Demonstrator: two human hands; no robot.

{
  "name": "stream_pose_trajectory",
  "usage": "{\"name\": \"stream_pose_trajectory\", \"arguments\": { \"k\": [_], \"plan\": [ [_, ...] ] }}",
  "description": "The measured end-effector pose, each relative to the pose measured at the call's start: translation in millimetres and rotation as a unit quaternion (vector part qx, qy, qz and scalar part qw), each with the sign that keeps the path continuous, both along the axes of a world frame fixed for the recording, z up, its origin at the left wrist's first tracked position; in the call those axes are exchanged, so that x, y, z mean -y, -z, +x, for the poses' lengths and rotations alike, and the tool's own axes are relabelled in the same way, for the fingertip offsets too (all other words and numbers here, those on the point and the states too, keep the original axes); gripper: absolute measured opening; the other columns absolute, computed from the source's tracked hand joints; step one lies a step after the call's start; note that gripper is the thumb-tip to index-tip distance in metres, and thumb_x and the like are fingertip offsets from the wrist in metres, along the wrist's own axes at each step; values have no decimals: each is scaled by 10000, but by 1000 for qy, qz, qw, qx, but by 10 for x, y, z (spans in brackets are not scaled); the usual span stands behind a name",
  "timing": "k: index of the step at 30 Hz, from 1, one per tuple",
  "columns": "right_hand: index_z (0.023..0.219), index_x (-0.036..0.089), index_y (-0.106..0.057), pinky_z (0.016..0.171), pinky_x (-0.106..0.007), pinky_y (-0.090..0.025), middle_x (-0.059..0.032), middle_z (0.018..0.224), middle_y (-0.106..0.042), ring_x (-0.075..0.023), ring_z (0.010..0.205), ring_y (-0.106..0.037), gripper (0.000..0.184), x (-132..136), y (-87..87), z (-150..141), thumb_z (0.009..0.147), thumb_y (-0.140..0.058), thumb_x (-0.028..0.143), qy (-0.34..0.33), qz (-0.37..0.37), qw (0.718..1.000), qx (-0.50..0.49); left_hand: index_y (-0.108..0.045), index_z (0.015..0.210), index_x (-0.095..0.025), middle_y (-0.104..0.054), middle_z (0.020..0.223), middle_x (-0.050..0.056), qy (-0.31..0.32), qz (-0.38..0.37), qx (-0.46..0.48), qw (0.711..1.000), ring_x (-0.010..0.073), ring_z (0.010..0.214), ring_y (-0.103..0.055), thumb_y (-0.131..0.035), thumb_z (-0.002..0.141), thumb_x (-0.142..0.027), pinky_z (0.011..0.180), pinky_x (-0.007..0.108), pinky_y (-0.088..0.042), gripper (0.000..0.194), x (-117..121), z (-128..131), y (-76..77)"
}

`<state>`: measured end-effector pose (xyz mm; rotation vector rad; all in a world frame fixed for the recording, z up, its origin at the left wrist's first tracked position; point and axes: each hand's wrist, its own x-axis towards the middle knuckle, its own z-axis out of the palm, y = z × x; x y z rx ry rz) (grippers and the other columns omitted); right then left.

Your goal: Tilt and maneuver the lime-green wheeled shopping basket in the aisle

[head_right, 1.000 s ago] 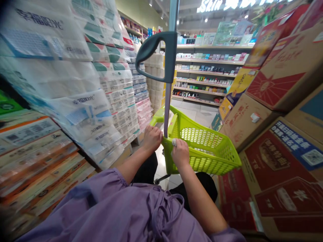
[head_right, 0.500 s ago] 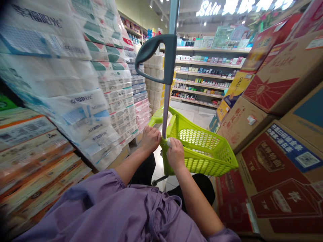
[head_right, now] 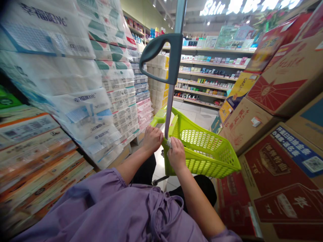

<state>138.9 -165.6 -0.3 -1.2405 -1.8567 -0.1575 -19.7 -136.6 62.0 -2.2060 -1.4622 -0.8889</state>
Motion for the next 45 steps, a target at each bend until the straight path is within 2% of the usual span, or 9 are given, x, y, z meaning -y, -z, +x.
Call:
{"name": "stream_pose_trajectory", "arguments": {
  "k": [5, 11, 17, 22, 27, 33, 39, 45],
  "plan": [
    [1217, 138, -571, 1024, -490, -408, -156, 1151, -614, -271, 1144, -509, 417, -5, 30, 53, 846, -382, 164, 41, -12, 999, -10, -638, 798, -208, -630, 848, 65, -4, 10, -5, 1000, 244, 965, -516, -424, 930, -295, 1068, 443, -283, 267, 9, 0, 0],
    [1328, 157, -488, 1077, -495, -363, -128, 1308, -543, -264, 1265, -435, 512, 8, -8, -46, 830, -375, 137, 0, -2, 1000, 7, -636, 792, -203, -627, 849, 71, 1, 8, 1, 1000, 243, 974, -514, -429, 929, -290, 1066, 439, -288, 263, 11, -9, -7],
    [1180, 139, -589, 1019, -475, -413, -147, 1137, -624, -265, 1111, -521, 401, -1, -18, 6, 839, -380, 166, 42, -27, 999, -18, -634, 794, -216, -617, 852, 63, -2, 2, -3, 1000, 243, 979, -511, -429, 930, -294, 1069, 447, -279, 257, 13, -14, -1],
    [1286, 149, -525, 1063, -487, -376, -137, 1268, -569, -260, 1229, -458, 484, 1, -16, -49, 822, -387, 145, 3, 4, 1000, -8, -633, 792, -211, -624, 847, 60, 7, 8, 3, 1000, 239, 968, -512, -438, 928, -288, 1061, 443, -284, 250, 13, -20, 5],
    [1182, 152, -590, 1007, -486, -423, -139, 1125, -631, -259, 1120, -526, 399, -18, 0, -18, 836, -391, 151, 34, -4, 999, -20, -629, 785, -201, -624, 832, 50, -4, 25, -18, 1000, 235, 944, -515, -440, 930, -298, 1050, 431, -301, 257, 8, -26, 6],
    [1315, 124, -500, 1074, -484, -373, -145, 1295, -554, -263, 1259, -439, 508, -10, 5, -56, 821, -380, 125, -1, 17, 1000, 13, -632, 785, -201, -628, 831, 49, -3, 37, -18, 999, 235, 940, -519, -440, 930, -291, 1045, 433, -306, 257, -5, -31, 22],
    [1230, 140, -571, 1023, -490, -418, -146, 1165, -620, -266, 1141, -519, 443, -12, 2, -17, 827, -387, 145, 25, -10, 1000, -9, -631, 789, -200, -626, 828, 52, 1, 34, -16, 999, 234, 946, -516, -447, 927, -292, 1046, 444, -310, 248, -6, -42, 29],
    [1347, 151, -481, 1074, -504, -374, -132, 1312, -550, -262, 1271, -437, 535, -4, 27, -45, 821, -381, 127, -12, 9, 1000, 5, -621, 785, -210, -625, 835, 49, -2, 48, -22, 999, 230, 941, -519, -437, 934, -294, 1032, 445, -327, 251, -6, -60, 35]
  ]
}}
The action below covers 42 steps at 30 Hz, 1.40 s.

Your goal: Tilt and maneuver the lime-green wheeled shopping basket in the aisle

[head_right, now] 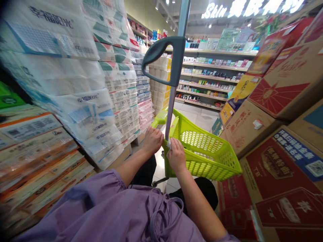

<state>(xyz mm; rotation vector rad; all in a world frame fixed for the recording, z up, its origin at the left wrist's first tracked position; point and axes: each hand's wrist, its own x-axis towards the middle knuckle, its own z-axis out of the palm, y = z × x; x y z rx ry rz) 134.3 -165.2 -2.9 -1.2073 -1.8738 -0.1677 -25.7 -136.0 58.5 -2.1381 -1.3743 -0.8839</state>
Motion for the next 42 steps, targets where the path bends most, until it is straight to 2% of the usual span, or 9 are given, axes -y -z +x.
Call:
{"name": "stream_pose_trajectory", "arguments": {
  "k": [4, 10, 14, 20, 26, 31, 37, 39, 42],
  "plan": [
    [1264, 146, -555, 1031, -502, -415, -144, 1196, -613, -266, 1181, -504, 463, -6, -18, -22, 833, -387, 139, 28, -12, 999, -21, -611, 755, -209, -619, 809, 53, -5, 0, -2, 1000, 228, 910, -524, -436, 935, -289, 1019, 443, -340, 264, 10, -24, -22],
    [1330, 128, -502, 1079, -471, -382, -137, 1307, -559, -250, 1263, -446, 520, -3, -46, -73, 826, -371, 111, -4, -6, 1000, 0, -614, 740, -209, -625, 802, 58, 7, -5, 5, 1000, 240, 916, -528, -437, 930, -273, 1016, 455, -350, 268, 2, -67, -35],
    [1266, 124, -555, 1037, -491, -414, -155, 1194, -614, -263, 1175, -508, 462, -3, -40, -79, 840, -378, 130, 38, -19, 999, -15, -614, 728, -210, -622, 793, 57, 1, -7, 13, 1000, 238, 913, -536, -442, 929, -271, 1025, 462, -346, 272, 0, -71, -35],
    [1364, 127, -464, 1098, -465, -358, -127, 1350, -525, -249, 1297, -411, 550, -7, -4, -99, 821, -377, 105, -1, -4, 1000, 21, -609, 735, -213, -620, 805, 55, 2, 1, 21, 1000, 239, 934, -538, -443, 931, -272, 1023, 461, -355, 263, -12, -103, -30],
    [1245, 137, -562, 1018, -491, -417, -149, 1167, -619, -263, 1154, -507, 442, -36, 61, -15, 844, -376, 143, 71, -31, 997, -30, -614, 722, -214, -621, 800, 54, -9, 12, 19, 1000, 250, 944, -543, -466, 913, -265, 1033, 480, -355, 246, -80, -153, 10],
    [1341, 115, -493, 1102, -461, -340, -139, 1337, -531, -255, 1287, -405, 548, -75, -15, -206, 804, -384, 103, 4, -32, 999, 14, -622, 730, -217, -618, 800, 68, -8, 12, 20, 1000, 255, 966, -543, -444, 923, -274, 1058, 477, -337, 268, -116, -218, 13],
    [1168, 135, -614, 975, -467, -442, -140, 1083, -645, -257, 1063, -540, 413, -84, 128, 77, 823, -387, 121, 82, -64, 994, -17, -616, 745, -227, -613, 818, 74, 10, -11, 53, 999, 251, 996, -530, -427, 927, -275, 1077, 486, -313, 267, -118, -331, -3],
    [1180, 122, -605, 981, -474, -436, -147, 1081, -643, -264, 1072, -534, 421, -85, 118, -16, 820, -387, 124, 101, -64, 993, -23, -618, 742, -221, -616, 820, 74, 4, -7, 65, 998, 256, 1004, -530, -420, 926, -269, 1079, 496, -309, 275, -117, -358, -1],
    [1337, 130, -497, 1082, -457, -357, -131, 1293, -557, -262, 1251, -433, 555, -104, 43, -310, 787, -417, 108, 40, -41, 998, 18, -627, 751, -211, -625, 832, 68, -5, 2, 54, 999, 261, 1012, -542, -425, 924, -270, 1071, 498, -322, 272, -110, -426, -4]
  ]
}}
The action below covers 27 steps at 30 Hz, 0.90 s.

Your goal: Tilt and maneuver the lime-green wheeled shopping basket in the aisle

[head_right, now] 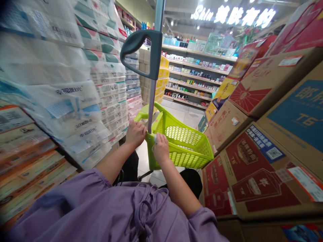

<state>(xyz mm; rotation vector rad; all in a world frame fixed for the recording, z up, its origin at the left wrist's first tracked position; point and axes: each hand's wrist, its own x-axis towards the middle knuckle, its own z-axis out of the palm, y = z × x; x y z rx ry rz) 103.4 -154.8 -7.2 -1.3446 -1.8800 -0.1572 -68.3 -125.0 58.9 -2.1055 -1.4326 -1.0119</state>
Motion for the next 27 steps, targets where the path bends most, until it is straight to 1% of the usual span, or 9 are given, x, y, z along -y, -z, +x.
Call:
{"name": "stream_pose_trajectory", "arguments": {
  "k": [2, 4, 8, 10, 14, 17, 22, 24, 27],
  "plan": [
    [1371, 124, -462, 1113, -443, -321, -123, 1365, -508, -256, 1310, -377, 594, -18, -28, -104, 779, -419, 98, -35, 6, 999, 18, -636, 775, -206, -633, 857, 69, -3, 7, -19, 1000, 259, 1032, -547, -426, 927, -278, 1073, 489, -326, 268, 8, -62, -7],
    [1351, 118, -483, 1102, -437, -333, -133, 1344, -527, -252, 1283, -406, 570, -31, -4, -55, 787, -409, 96, -38, -2, 999, 17, -642, 800, -206, -641, 901, 78, -6, 11, -26, 1000, 257, 1077, -539, -422, 930, -284, 1081, 481, -322, 266, 13, -114, -10],
    [1243, 112, -567, 1015, -476, -399, -157, 1158, -624, -264, 1115, -516, 467, -55, 93, 175, 810, -391, 115, 46, -28, 998, -27, -645, 821, -209, -644, 954, 77, -16, 8, 2, 1000, 262, 1148, -508, -420, 926, -278, 1094, 493, -310, 257, -10, -128, 13],
    [1235, 111, -573, 1004, -473, -405, -159, 1141, -627, -267, 1106, -517, 455, -86, 87, 150, 818, -390, 126, 54, -34, 997, -32, -648, 831, -203, -643, 953, 75, -26, 4, 15, 1000, 267, 1153, -502, -419, 924, -272, 1102, 505, -299, 256, -36, -103, 29],
    [1327, 130, -514, 1061, -445, -362, -142, 1273, -570, -252, 1212, -460, 513, -163, 14, -50, 831, -382, 132, -22, -19, 1000, -8, -652, 838, -196, -641, 950, 72, -28, 0, 21, 999, 271, 1149, -499, -419, 924, -268, 1112, 501, -293, 259, -88, -96, 44],
    [1315, 155, -528, 1047, -431, -379, -128, 1267, -583, -235, 1200, -477, 499, -189, 40, 50, 844, -367, 126, -47, -21, 999, -9, -653, 831, -198, -642, 951, 73, -14, -2, 15, 1000, 276, 1148, -499, -420, 924, -276, 1104, 500, -308, 263, -109, -128, 41],
    [1152, 165, -622, 984, -418, -414, -112, 1115, -645, -232, 1081, -528, 398, -144, 235, 506, 842, -377, 115, 22, -25, 999, -34, -656, 822, -196, -648, 953, 89, -13, -9, 12, 1000, 285, 1138, -506, -423, 919, -278, 1089, 521, -322, 265, -122, -100, 13],
    [1100, 154, -637, 963, -411, -418, -114, 1070, -651, -235, 1041, -531, 371, -127, 266, 545, 832, -383, 111, 53, -25, 997, -45, -649, 812, -197, -648, 943, 90, -13, -8, 10, 1000, 283, 1126, -513, -424, 916, -272, 1089, 517, -324, 258, -125, -72, -5],
    [1064, 145, -641, 941, -397, -418, -118, 1033, -653, -240, 1002, -525, 353, -116, 243, 426, 821, -387, 108, 68, -27, 996, -59, -628, 790, -208, -647, 916, 90, -8, -2, 10, 1000, 283, 1105, -520, -424, 910, -263, 1084, 517, -326, 244, -111, -71, -6]
  ]
}}
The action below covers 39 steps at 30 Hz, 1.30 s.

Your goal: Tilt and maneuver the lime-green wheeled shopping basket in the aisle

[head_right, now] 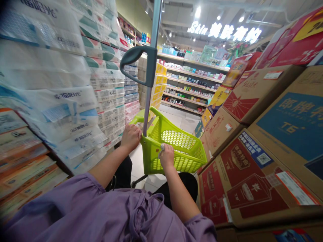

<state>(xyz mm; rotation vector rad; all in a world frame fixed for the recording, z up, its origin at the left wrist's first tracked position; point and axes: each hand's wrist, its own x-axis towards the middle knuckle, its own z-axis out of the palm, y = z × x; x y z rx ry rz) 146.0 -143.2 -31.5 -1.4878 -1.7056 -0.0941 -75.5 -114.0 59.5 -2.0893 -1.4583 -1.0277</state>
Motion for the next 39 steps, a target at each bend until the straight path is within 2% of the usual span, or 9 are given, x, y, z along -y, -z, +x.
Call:
{"name": "stream_pose_trajectory", "arguments": {
  "k": [5, 10, 16, 20, 25, 28, 33, 36, 39],
  "plan": [
    [1115, 149, -622, 965, -409, -397, -120, 1078, -643, -243, 1022, -519, 371, 60, -60, -240, 830, -389, 107, -32, 6, 999, 0, -605, 1038, -194, -617, 1144, 123, 8, 50, 47, 998, 284, 1213, -472, -411, 890, -212, 1072, 521, -316, 245, 151, -61, 131],
    [1210, 152, -587, 997, -421, -391, -128, 1144, -630, -245, 1100, -513, 412, 135, -63, -346, 845, -400, 110, -54, 6, 998, 31, -581, 1169, -224, -631, 1193, 100, 193, 11, -129, 973, 246, 1204, -502, -422, 885, -210, 1039, 431, -340, 325, 271, 151, 239],
    [1259, 125, -569, 1037, -439, -377, -144, 1217, -617, -245, 1159, -507, 438, 186, 55, -161, 863, -385, 115, -55, 4, 995, 80, -649, 924, -177, -662, 830, 107, 94, -50, -159, 982, 259, 873, -595, -422, 920, -247, 883, 427, -392, 238, 217, 330, 257],
    [1257, 81, -569, 1047, -481, -369, -175, 1227, -611, -274, 1193, -496, 447, 182, 103, -201, 849, -391, 119, -2, -1, 997, 73, -639, 815, -198, -653, 815, 93, 80, -55, -150, 984, 260, 877, -581, -514, 859, -226, 916, 429, -361, 135, 210, 264, 271],
    [1375, 101, -477, 1096, -451, -344, -145, 1379, -522, -248, 1339, -388, 548, 96, 21, -583, 838, -367, 80, -87, -1, 992, 97, -628, 782, -216, -655, 788, 64, 89, -65, -134, 985, 239, 879, -574, -533, 825, -180, 978, 420, -317, 110, 190, 173, 271],
    [1356, 120, -503, 1090, -447, -346, -139, 1368, -536, -242, 1318, -414, 539, 93, 53, -499, 836, -367, 77, -85, -8, 991, 104, -629, 804, -218, -657, 820, 58, 91, -82, -137, 983, 228, 894, -566, -543, 827, -190, 996, 408, -302, 93, 190, 96, 257],
    [1268, 79, -564, 1071, -454, -346, -165, 1265, -600, -268, 1231, -475, 472, 150, 188, -169, 820, -416, 99, -3, -14, 996, 87, -623, 844, -212, -660, 880, 56, 79, -124, -150, 978, 240, 951, -539, -596, 803, -228, 1035, 420, -249, 51, 223, 42, 222],
    [1258, 76, -565, 1065, -449, -344, -173, 1238, -609, -273, 1219, -473, 464, 121, 139, -305, 814, -429, 96, 2, -22, 996, 87, -622, 850, -210, -659, 886, 55, 73, -123, -148, 979, 239, 960, -533, -572, 820, -221, 1036, 416, -237, 60, 234, 81, 215],
    [1286, 96, -548, 1076, -417, -329, -153, 1286, -585, -251, 1251, -448, 478, 78, 66, -481, 836, -387, 85, -49, -14, 993, 106, -620, 851, -207, -656, 876, 55, 75, -117, -155, 978, 238, 948, -532, -538, 844, -221, 1020, 414, -247, 84, 232, 111, 228]
  ]
}}
